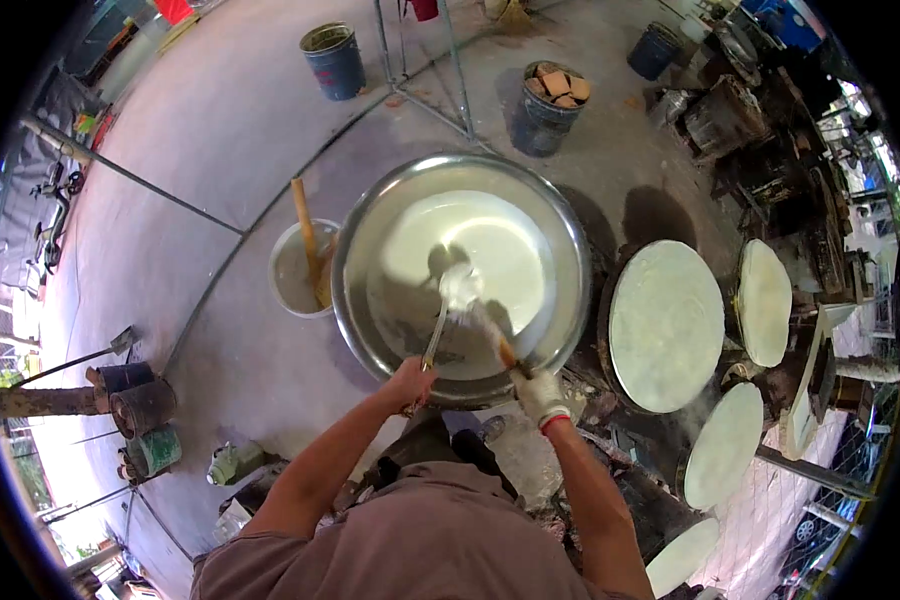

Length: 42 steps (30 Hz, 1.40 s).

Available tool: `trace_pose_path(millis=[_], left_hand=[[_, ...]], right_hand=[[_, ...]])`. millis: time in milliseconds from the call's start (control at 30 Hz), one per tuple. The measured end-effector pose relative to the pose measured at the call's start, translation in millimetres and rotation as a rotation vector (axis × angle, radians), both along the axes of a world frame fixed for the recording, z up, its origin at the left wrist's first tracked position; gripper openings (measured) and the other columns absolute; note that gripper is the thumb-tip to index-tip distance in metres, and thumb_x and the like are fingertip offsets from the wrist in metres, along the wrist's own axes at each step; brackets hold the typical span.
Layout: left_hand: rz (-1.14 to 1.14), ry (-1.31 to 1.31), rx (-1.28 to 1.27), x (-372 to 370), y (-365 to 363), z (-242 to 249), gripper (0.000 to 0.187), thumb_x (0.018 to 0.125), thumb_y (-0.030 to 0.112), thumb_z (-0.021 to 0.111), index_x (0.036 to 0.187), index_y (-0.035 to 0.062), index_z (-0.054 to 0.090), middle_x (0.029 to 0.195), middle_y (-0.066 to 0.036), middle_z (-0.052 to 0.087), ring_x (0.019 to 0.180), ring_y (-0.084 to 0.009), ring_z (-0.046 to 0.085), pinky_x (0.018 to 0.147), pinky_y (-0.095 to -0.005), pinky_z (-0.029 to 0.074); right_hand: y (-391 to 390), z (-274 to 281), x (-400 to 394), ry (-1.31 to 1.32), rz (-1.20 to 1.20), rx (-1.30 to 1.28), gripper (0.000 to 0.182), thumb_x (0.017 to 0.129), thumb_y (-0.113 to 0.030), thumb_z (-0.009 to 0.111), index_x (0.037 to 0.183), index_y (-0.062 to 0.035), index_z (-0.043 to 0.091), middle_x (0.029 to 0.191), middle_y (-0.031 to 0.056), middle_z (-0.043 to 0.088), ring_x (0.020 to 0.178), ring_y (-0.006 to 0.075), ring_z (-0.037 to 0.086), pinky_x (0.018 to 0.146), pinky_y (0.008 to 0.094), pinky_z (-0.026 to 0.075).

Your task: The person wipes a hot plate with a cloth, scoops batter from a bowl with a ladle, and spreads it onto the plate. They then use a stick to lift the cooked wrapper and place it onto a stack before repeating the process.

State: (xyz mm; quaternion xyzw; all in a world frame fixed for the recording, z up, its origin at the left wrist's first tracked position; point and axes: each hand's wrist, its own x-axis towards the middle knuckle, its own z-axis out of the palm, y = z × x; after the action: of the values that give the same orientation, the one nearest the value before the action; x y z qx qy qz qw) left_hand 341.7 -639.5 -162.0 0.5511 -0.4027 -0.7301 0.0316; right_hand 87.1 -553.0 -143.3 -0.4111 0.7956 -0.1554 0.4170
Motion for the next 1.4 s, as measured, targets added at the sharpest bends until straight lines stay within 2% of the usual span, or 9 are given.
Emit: trace_pose_path(millis=[167,333,400,467,500,633,767,1233,1400], left_hand=[[0.073,0.331,-0.116,-15,-31,72,0.016,0.092,0.013,0.052,0.082,0.006,0.041,0.052,-0.001,0.042,0.039,-0.0098,0.039,0.037,-0.0275,0.031],[-0.011,0.145,-0.026,-15,-57,-5,0.015,0.091,0.016,0.053,0.086,0.0066,0.043,0.059,-0.003,0.045,0.042,-0.013,0.043,0.041,-0.0308,0.037],[-0.076,0.113,-0.034,-14,-64,-62,0.015,0.089,0.015,0.055,0.084,0.0056,0.044,0.06,-0.006,0.048,0.044,-0.015,0.046,0.042,-0.0329,0.039],[-0.259,-0.453,-0.924,-10,-54,-141,0.019,0.086,0.017,0.057,0.077,0.001,0.052,0.058,-0.01,0.051,0.043,-0.0177,0.049,0.041,-0.0383,0.041],[-0.265,-0.447,-0.927,-13,-54,-145,0.019,0.086,0.017,0.057,0.077,0.001,0.052,0.058,-0.01,0.051,0.043,-0.0177,0.049,0.041,-0.0383,0.041],[-0.201,-0.048,0.015,-39,-45,-137,0.015,0.089,0.014,0.052,0.079,0.0026,0.053,0.061,-0.006,0.051,0.042,-0.0147,0.046,0.038,-0.0339,0.039],[0.159,0.542,0.727,-32,-37,-74,0.012,0.092,0.013,0.05,0.081,0.0088,0.048,0.058,0.0,0.043,0.042,-0.008,0.039,0.037,-0.0253,0.032],[-0.126,0.725,0.089,-29,-97,233,0.015,0.09,0.001,0.048,0.098,0.0114,0.043,0.062,0.006,0.036,0.041,-0.0037,0.032,0.037,-0.0211,0.022],[-0.197,0.899,0.009,-17,-100,244,0.013,0.089,0.001,0.049,0.091,0.0115,0.042,0.06,0.006,0.035,0.042,-0.0028,0.031,0.037,-0.021,0.022]], right_hand=[[-4,40,-26,-0.207,-0.292,-0.355,0.024,0.088,-0.017,0.062,0.097,0.0042,0.066,0.079,0.0058,0.066,0.072,0.0099,0.057,0.065,0.0265,0.046],[-16,1,-42,-0.014,-0.189,-0.147,0.031,0.087,-0.022,0.06,0.104,0.0033,0.064,0.079,0.0128,0.066,0.071,0.0148,0.061,0.065,0.0286,0.046],[-25,-5,-53,0.103,0.017,0.229,0.032,0.085,-0.029,0.06,0.101,-0.0018,0.065,0.087,0.0228,0.065,0.085,0.0421,0.061,0.076,0.0378,0.049],[-21,-36,-63,-0.009,0.121,0.1,0.037,0.086,-0.033,0.058,0.102,0.0004,0.063,0.085,0.0234,0.065,0.086,0.0397,0.062,0.081,0.0385,0.048],[-24,-33,-57,-0.225,-0.153,0.093,0.04,0.086,-0.034,0.059,0.101,0.0026,0.064,0.08,0.017,0.065,0.074,0.0296,0.059,0.07,0.0347,0.047],[-19,-93,-20,-0.216,-0.317,0.25,0.038,0.086,-0.032,0.061,0.095,0.004,0.064,0.07,0.0064,0.061,0.056,0.0175,0.052,0.052,0.0317,0.042],[6,-80,9,-0.511,-0.491,0.118,0.024,0.088,-0.027,0.061,0.091,-0.0034,0.062,0.062,0.0039,0.057,0.05,0.0142,0.052,0.042,0.0284,0.039],[-35,184,18,-1.034,-0.544,-0.691,0.028,0.088,-0.03,0.06,0.089,-0.0027,0.056,0.057,0.0068,0.051,0.038,0.0135,0.04,0.033,0.0252,0.028],[-8,193,18,-1.072,-0.541,-0.733,0.03,0.084,-0.03,0.064,0.084,-0.0013,0.056,0.058,0.0085,0.054,0.037,0.015,0.043,0.033,0.0271,0.031]])
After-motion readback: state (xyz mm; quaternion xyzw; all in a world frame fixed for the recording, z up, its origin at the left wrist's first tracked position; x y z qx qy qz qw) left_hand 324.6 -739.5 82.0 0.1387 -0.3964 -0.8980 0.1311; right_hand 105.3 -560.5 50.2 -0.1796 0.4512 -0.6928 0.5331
